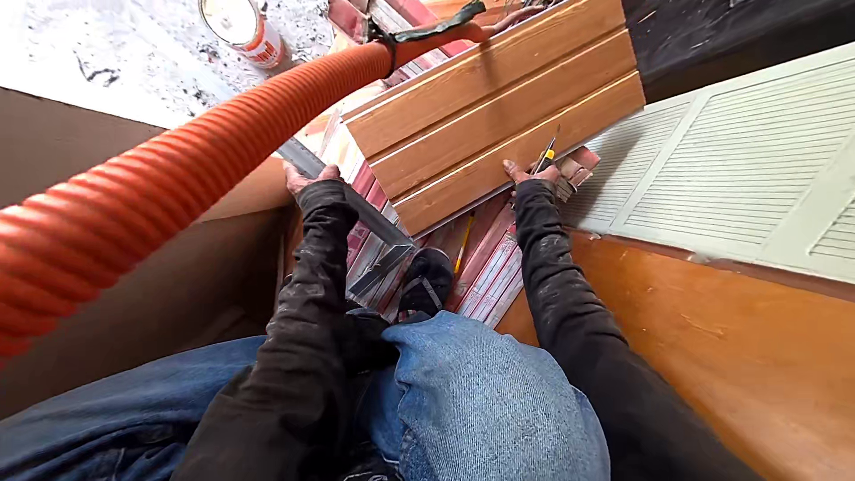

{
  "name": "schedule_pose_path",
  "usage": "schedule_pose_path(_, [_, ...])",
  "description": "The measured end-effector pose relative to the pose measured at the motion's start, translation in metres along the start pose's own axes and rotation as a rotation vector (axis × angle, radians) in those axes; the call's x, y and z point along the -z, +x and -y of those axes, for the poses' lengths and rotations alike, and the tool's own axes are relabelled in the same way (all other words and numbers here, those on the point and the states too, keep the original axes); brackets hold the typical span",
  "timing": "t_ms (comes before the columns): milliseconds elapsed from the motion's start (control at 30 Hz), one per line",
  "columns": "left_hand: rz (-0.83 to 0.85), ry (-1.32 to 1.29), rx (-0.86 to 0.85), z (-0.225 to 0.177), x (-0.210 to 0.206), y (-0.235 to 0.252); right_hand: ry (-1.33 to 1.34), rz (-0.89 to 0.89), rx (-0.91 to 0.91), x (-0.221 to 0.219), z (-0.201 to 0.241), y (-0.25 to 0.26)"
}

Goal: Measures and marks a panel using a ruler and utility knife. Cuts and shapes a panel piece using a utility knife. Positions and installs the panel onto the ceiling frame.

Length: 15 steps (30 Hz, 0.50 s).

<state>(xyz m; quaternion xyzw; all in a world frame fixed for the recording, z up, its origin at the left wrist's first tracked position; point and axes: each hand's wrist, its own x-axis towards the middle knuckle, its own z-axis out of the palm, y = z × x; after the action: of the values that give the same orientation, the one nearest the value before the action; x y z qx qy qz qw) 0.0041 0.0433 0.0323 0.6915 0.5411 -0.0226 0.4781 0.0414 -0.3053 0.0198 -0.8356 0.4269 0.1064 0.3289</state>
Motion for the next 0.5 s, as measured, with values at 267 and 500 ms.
schedule_pose_path(267, [0.167, 0.071, -0.044, 0.010, -0.015, -0.018, -0.119, -0.032, 0.103, 0.020, 0.013, 0.001])
schedule_pose_path(500, [0.351, 0.239, -0.225, -0.004, -0.009, -0.032, -0.197, 0.010, 0.230, 0.031, 0.008, 0.044])
